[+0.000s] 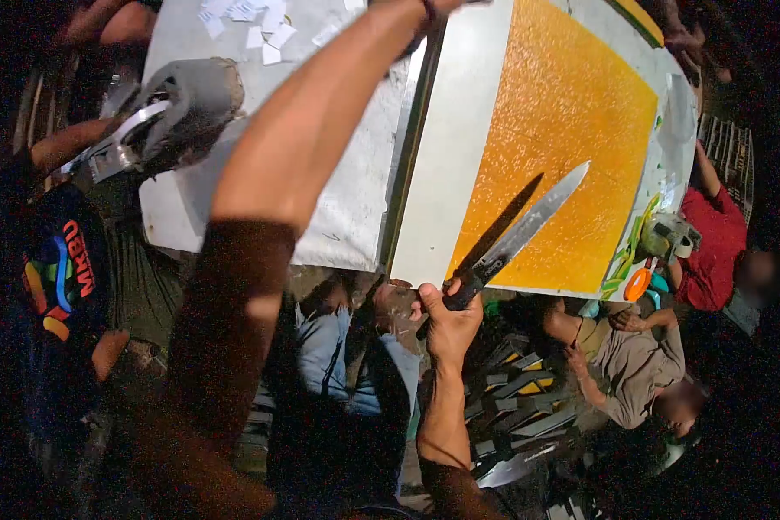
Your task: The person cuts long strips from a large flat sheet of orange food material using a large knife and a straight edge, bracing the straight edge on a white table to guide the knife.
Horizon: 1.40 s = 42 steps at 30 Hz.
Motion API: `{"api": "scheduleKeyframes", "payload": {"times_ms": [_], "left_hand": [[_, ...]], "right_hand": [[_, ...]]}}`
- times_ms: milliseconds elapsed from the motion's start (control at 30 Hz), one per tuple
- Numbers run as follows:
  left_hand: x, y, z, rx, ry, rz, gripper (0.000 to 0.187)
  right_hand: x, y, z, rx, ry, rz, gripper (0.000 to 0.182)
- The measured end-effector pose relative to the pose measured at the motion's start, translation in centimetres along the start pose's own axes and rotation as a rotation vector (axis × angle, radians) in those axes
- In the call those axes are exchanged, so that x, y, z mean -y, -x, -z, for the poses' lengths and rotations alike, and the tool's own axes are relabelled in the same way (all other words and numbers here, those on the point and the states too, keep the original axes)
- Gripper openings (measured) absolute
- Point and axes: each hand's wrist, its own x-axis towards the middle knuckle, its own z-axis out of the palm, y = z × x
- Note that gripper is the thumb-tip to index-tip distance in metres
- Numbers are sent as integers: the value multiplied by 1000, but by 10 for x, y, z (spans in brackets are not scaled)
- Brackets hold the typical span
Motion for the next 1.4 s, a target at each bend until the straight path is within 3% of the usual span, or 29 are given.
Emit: {"api": "scheduleKeyframes", "payload": {"times_ms": [67, 133, 167, 200, 533, 667, 733, 767, 800, 867, 967, 1033, 1133, 1200, 1400], "left_hand": [[-17, 22, 3, -13, -183, 121, 100], [-37, 50, 20, 77, -138, 227, 107], [-32, 72, 6, -105, -277, 146, 88], [-33, 82, 5, -95, -139, 185, 121], [-89, 182, 50, 298, -289, 304, 92], [-104, 185, 57, 505, -416, 368, 87], [-106, 178, 53, 575, -473, 343, 89], [-107, 173, 53, 615, -473, 344, 92], [-110, 169, 54, 648, -510, 346, 94], [-112, 166, 54, 683, -523, 339, 95], [-112, 162, 52, 687, -562, 311, 103], [-113, 158, 52, 727, -582, 281, 106], [-113, 151, 53, 760, -580, 279, 110], [-109, 153, 52, 724, -557, 253, 112], [-101, 150, 50, 756, -519, 251, 111]], "right_hand": [[0, -1, 1, 1, 9, -14, 38], [-2, -1, 3, 29, 19, 32, 36], [0, -1, 1, 10, 39, 15, 36], [3, 0, 0, -7, 62, -4, 35], [2, -3, 3, 37, 51, 29, 35], [3, -2, 3, 23, 11, 22, 34], [2, -4, 8, 30, 157, 3, 36], [-19, -14, 18, -20, 407, 148, 37], [-7, -9, 17, -45, 382, 141, 37], [23, -2, 10, -104, 491, 343, 37], [65, -29, -4, -65, 404, 403, 47], [93, -62, -18, -98, 419, 753, 51], [128, -102, -41, -57, 311, 738, 50], [128, -133, -54, -59, 363, 877, 48], [129, -177, -81, -13, 456, 854, 45]]}}
